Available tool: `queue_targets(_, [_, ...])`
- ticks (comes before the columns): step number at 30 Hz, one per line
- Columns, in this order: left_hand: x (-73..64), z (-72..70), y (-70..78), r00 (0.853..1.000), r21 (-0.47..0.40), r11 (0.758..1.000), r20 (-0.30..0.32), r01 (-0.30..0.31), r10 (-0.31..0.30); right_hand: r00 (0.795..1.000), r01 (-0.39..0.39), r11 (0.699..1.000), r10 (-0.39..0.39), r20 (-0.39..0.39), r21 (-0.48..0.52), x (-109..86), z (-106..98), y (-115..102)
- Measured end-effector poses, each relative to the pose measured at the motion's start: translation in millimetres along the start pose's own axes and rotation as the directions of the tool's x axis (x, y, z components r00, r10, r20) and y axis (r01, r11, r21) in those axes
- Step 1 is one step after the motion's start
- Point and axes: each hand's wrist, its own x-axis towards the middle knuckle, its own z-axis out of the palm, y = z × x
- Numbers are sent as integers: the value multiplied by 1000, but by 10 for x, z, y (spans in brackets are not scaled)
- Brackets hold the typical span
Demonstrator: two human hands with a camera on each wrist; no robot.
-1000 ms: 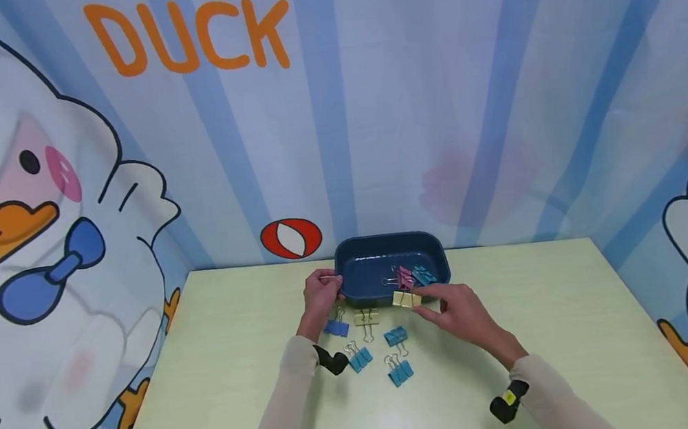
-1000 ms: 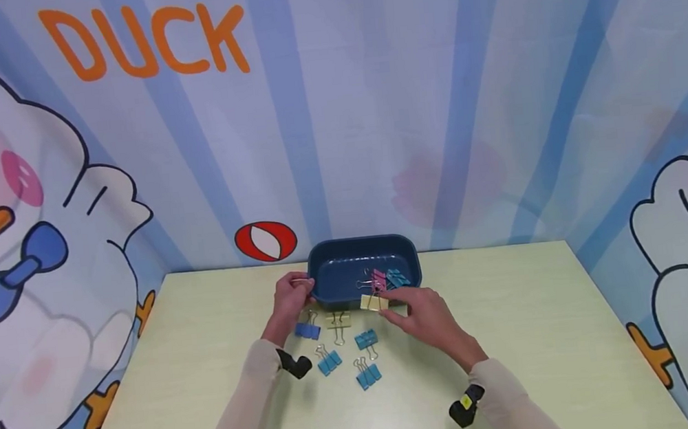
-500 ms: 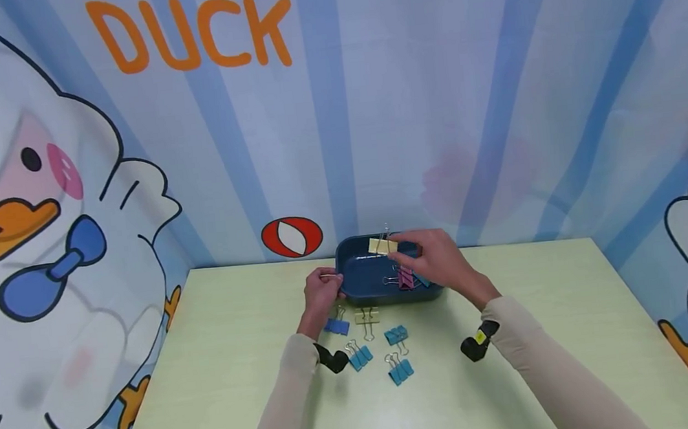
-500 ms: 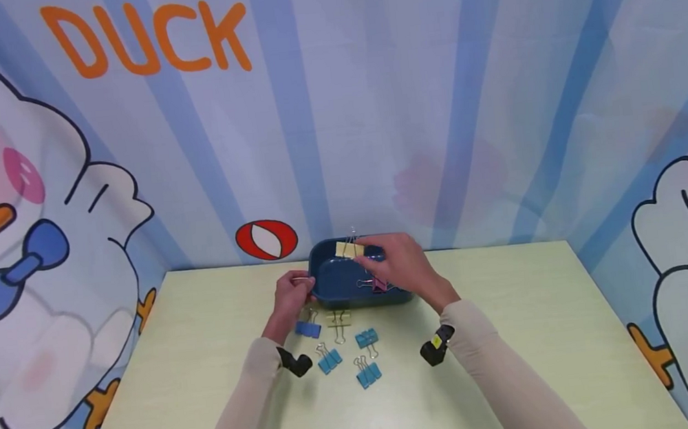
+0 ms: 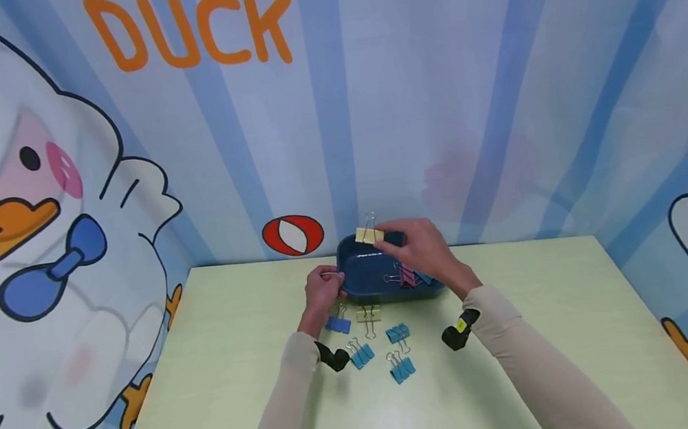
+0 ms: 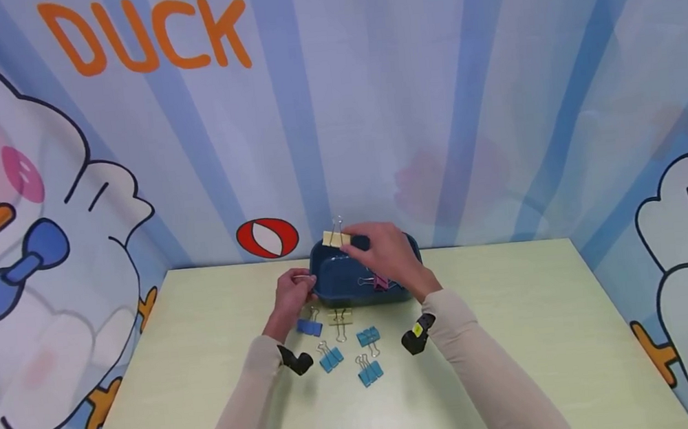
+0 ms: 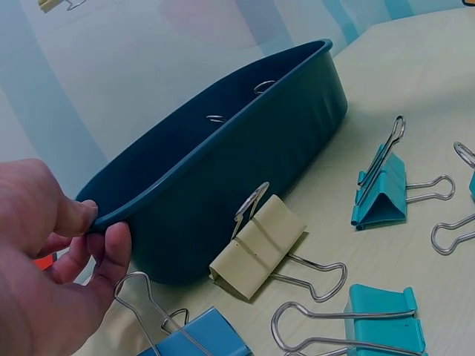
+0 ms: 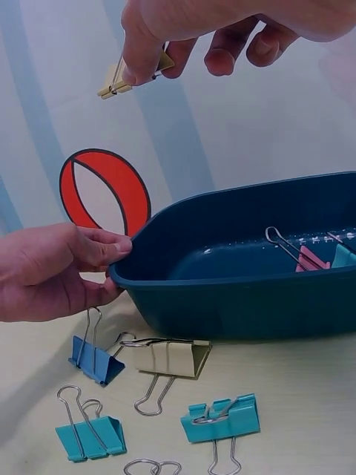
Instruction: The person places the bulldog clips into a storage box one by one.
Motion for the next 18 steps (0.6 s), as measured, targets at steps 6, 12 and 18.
queue_targets(6, [15, 15, -15, 1000, 9, 1000, 0, 9, -9, 1000, -24, 1000, 24, 8, 2, -18, 8, 48])
queue_targets(12, [11, 23, -4, 1000, 14, 999, -10, 29, -28, 999, -42, 999, 42, 14, 22, -42, 0, 72])
queue_targets(18, [14, 19, -9, 999, 15, 999, -17, 32, -32, 997, -60, 998, 58, 49, 27, -122, -15, 112])
